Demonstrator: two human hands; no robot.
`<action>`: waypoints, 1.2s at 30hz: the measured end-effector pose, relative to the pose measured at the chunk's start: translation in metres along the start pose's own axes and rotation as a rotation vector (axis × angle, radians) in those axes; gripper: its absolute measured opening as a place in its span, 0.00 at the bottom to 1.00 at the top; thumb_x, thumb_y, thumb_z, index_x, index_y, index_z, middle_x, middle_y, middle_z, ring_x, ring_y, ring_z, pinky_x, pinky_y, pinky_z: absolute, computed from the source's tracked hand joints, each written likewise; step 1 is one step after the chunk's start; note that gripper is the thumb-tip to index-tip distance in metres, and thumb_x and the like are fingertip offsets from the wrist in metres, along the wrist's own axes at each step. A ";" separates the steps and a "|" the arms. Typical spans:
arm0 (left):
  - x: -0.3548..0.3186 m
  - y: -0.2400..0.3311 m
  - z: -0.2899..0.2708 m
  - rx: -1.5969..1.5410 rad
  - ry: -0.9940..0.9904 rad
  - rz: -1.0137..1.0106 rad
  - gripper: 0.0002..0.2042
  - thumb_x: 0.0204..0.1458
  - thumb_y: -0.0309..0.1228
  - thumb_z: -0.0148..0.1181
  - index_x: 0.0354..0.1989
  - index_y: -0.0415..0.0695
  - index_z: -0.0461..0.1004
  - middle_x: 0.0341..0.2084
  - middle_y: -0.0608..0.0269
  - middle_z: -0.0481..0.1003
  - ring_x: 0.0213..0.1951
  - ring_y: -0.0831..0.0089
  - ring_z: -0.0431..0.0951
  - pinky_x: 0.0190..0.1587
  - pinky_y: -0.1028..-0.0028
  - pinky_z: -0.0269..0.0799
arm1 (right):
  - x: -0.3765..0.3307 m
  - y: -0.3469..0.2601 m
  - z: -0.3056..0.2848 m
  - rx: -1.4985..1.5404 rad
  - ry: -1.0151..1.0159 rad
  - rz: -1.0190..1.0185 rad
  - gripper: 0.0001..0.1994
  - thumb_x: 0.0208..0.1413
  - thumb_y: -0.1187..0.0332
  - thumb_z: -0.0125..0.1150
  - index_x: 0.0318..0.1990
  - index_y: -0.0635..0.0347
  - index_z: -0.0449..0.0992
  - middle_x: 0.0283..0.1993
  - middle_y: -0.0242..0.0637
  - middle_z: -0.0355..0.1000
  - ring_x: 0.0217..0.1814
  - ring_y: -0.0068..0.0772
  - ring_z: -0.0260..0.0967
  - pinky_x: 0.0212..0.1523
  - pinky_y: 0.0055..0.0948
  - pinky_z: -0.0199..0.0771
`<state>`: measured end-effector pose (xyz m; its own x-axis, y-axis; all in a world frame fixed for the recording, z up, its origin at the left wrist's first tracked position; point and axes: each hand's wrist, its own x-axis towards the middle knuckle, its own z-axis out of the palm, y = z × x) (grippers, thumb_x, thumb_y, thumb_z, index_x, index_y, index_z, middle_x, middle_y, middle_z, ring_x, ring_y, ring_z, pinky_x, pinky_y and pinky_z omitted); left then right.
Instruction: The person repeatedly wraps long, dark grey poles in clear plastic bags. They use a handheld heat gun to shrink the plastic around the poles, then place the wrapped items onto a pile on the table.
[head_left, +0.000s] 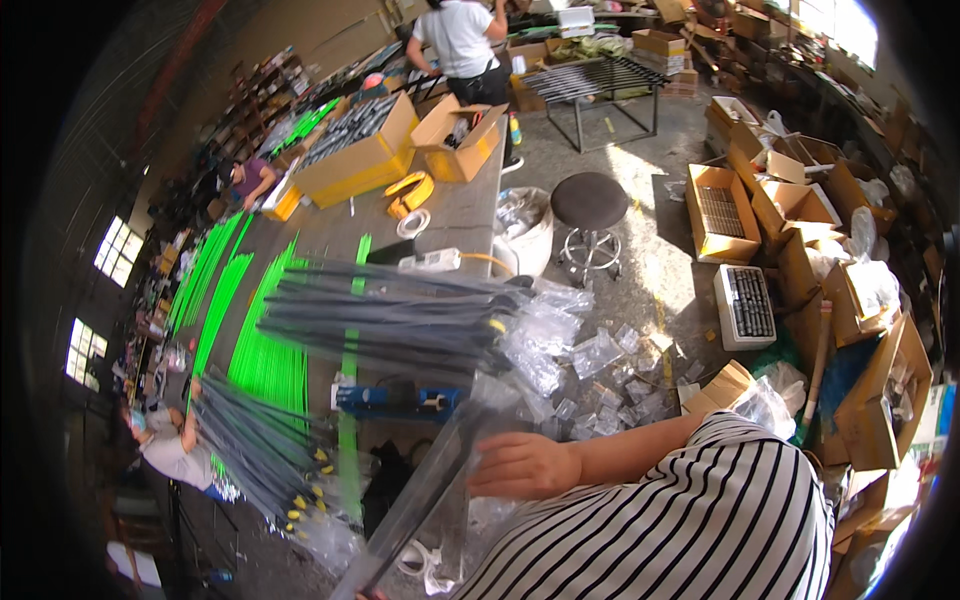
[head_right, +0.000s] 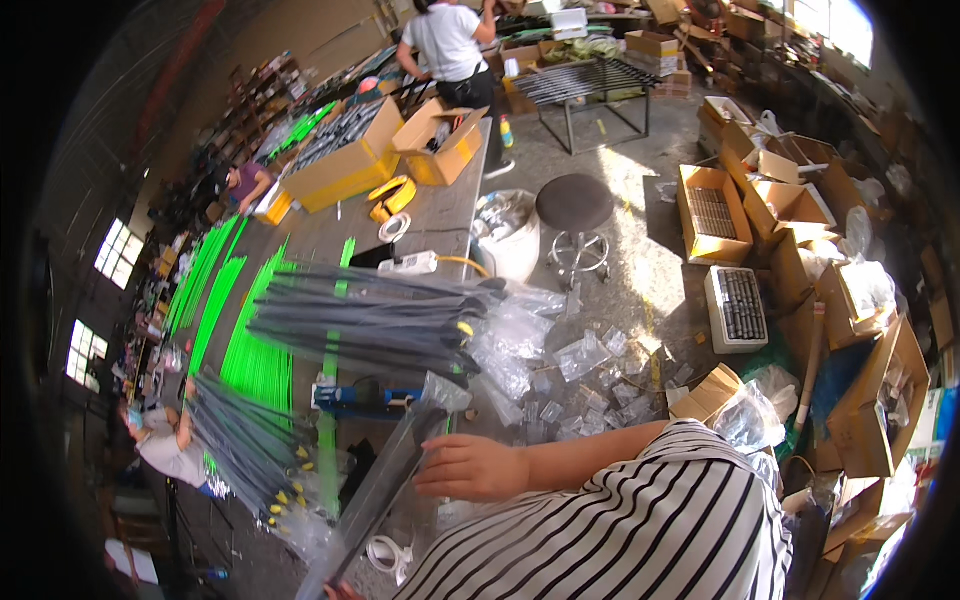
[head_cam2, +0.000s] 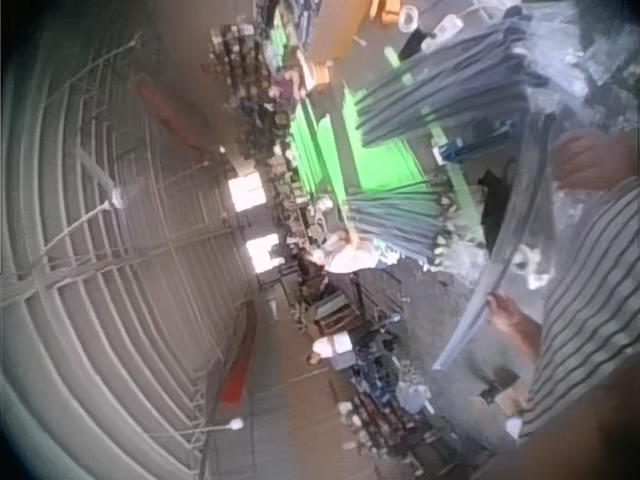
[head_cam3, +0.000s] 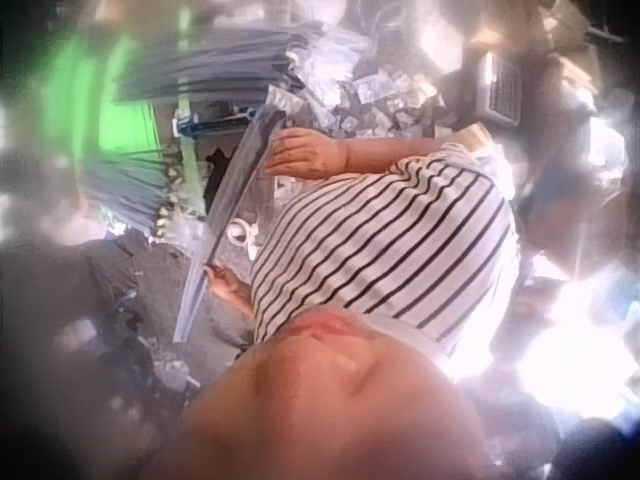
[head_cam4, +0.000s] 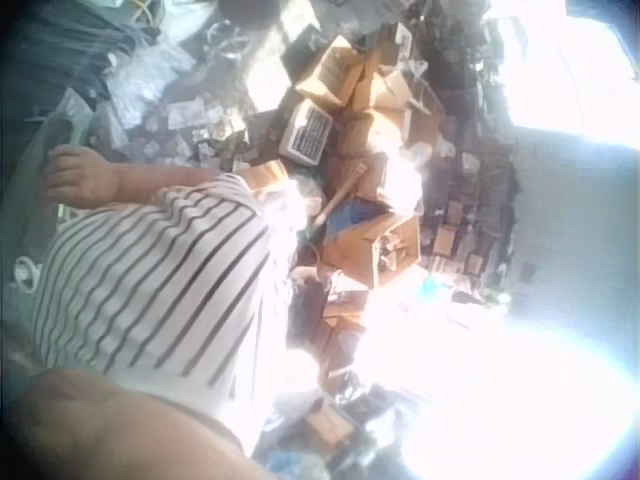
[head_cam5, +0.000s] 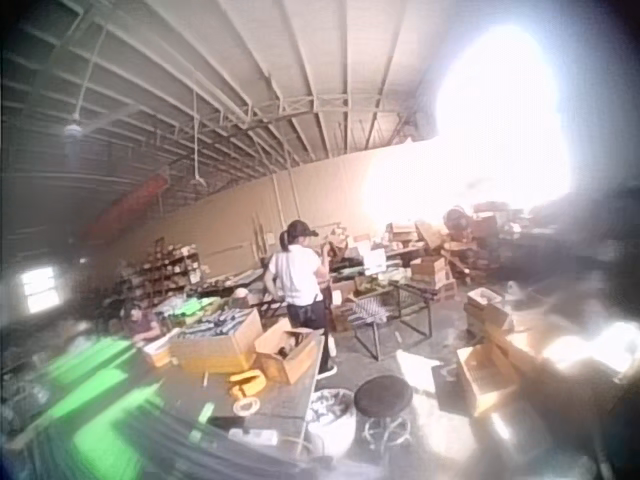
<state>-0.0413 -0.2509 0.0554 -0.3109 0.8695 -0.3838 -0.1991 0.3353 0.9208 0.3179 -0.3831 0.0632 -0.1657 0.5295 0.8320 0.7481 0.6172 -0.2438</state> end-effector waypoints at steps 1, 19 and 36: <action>0.037 -0.013 -0.035 -0.043 -0.075 -0.022 0.13 0.51 0.37 0.51 0.29 0.37 0.69 0.21 0.62 0.68 0.25 0.74 0.67 0.29 0.79 0.64 | 0.004 0.002 -0.004 0.000 -0.001 -0.024 0.14 0.44 0.74 0.49 0.41 0.66 0.69 0.43 0.39 0.68 0.42 0.35 0.64 0.54 0.38 0.59; 0.032 -0.021 0.025 -0.395 -0.167 0.112 0.11 0.50 0.28 0.51 0.40 0.35 0.67 0.38 0.57 0.71 0.42 0.70 0.71 0.43 0.73 0.70 | 0.047 0.098 -0.024 -0.140 -0.190 -0.045 0.18 0.41 0.71 0.50 0.44 0.62 0.67 0.47 0.41 0.64 0.51 0.36 0.60 0.57 0.38 0.54; -0.044 0.002 0.099 0.003 -0.144 0.217 0.19 0.50 0.37 0.52 0.43 0.33 0.64 0.31 0.51 0.73 0.27 0.62 0.76 0.30 0.67 0.75 | 0.011 0.234 -0.039 -0.473 -0.284 0.533 0.12 0.46 0.65 0.56 0.38 0.56 0.69 0.19 0.36 0.66 0.17 0.39 0.65 0.17 0.34 0.65</action>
<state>0.0638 -0.2529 0.0811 -0.2108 0.9637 -0.1640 -0.1390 0.1365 0.9808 0.5165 -0.2551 0.0347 0.1837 0.8543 0.4862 0.9579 -0.0446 -0.2835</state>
